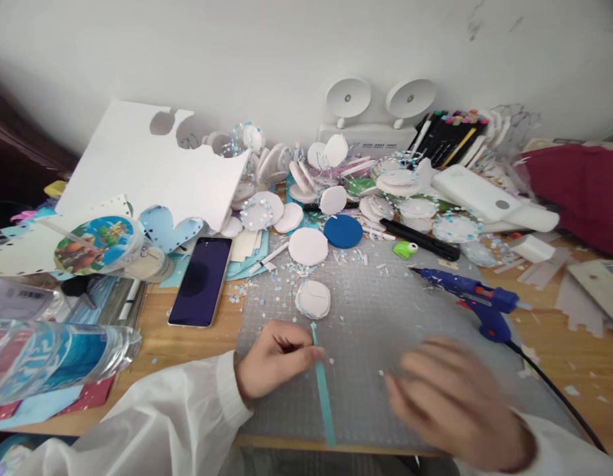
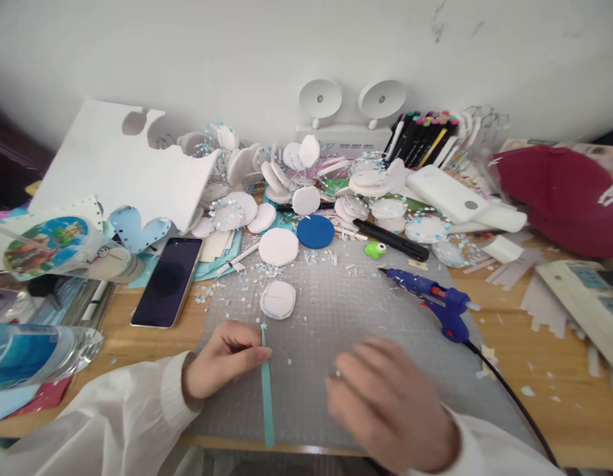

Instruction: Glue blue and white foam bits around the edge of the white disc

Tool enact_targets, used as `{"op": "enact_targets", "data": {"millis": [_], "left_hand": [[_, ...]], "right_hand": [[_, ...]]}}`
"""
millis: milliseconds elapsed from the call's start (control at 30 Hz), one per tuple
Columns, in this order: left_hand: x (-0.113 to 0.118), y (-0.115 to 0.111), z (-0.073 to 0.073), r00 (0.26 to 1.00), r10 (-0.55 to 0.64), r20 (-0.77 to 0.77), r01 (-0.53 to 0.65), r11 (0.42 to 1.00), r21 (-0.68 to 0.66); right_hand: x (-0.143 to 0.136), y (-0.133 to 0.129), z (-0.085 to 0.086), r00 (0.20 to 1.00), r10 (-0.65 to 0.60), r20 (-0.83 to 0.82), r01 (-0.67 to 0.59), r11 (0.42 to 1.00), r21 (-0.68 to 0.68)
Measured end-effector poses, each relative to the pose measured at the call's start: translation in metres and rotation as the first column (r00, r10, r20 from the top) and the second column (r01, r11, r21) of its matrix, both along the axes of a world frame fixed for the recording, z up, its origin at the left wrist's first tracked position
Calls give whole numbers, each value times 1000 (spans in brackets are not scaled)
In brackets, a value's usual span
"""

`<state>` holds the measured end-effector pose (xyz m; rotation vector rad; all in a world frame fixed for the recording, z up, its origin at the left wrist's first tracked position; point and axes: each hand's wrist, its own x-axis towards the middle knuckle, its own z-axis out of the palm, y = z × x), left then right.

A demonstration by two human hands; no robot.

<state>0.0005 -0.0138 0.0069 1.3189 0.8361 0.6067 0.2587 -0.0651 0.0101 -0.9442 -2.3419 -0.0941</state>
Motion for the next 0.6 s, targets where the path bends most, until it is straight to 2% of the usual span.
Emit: {"op": "enact_targets", "data": {"millis": [33,100,200,300,367,433,467,500,533,567,600], "left_hand": [[0,0,1,1000,5,-5,-6,1000,-8],[0,0,1,1000,10,-8,-10,1000,-13],[0,1,-1,1000,6,6,-6,1000,-15],[0,0,-2,1000,31,-4,-31,999,-33],[1,-1,-2,999,46,-22,-47,999,-26],[0,-2,-2,999,34,-23,-33,998,58],[-1,-2,-1,1000,15,-19,-12,989,145],[-2,-2,-2,1000,-9,-17,13,963,269],[-3,-1,-2,999,-26,-25,34,908,418],[-5,0,-3,998,-31,-49,53,818,573],[-7,1,-4,996,-21,-91,80,696,714]], "right_hand": [[-22,4,0,993,105,60,-109,991,78],[-57,15,0,973,208,100,-219,968,118],[-82,30,0,962,226,154,-251,953,170],[-87,37,4,963,223,148,-256,931,260],[-84,39,5,964,232,134,-260,928,266],[-76,39,3,953,270,134,-291,941,171],[-71,39,1,943,307,132,-320,942,96],[-66,39,-3,932,344,113,-348,937,24],[-60,39,-7,923,377,76,-375,926,-32],[-55,39,-11,922,387,19,-385,920,-74],[-51,40,-14,927,370,-62,-374,921,-110]]}}
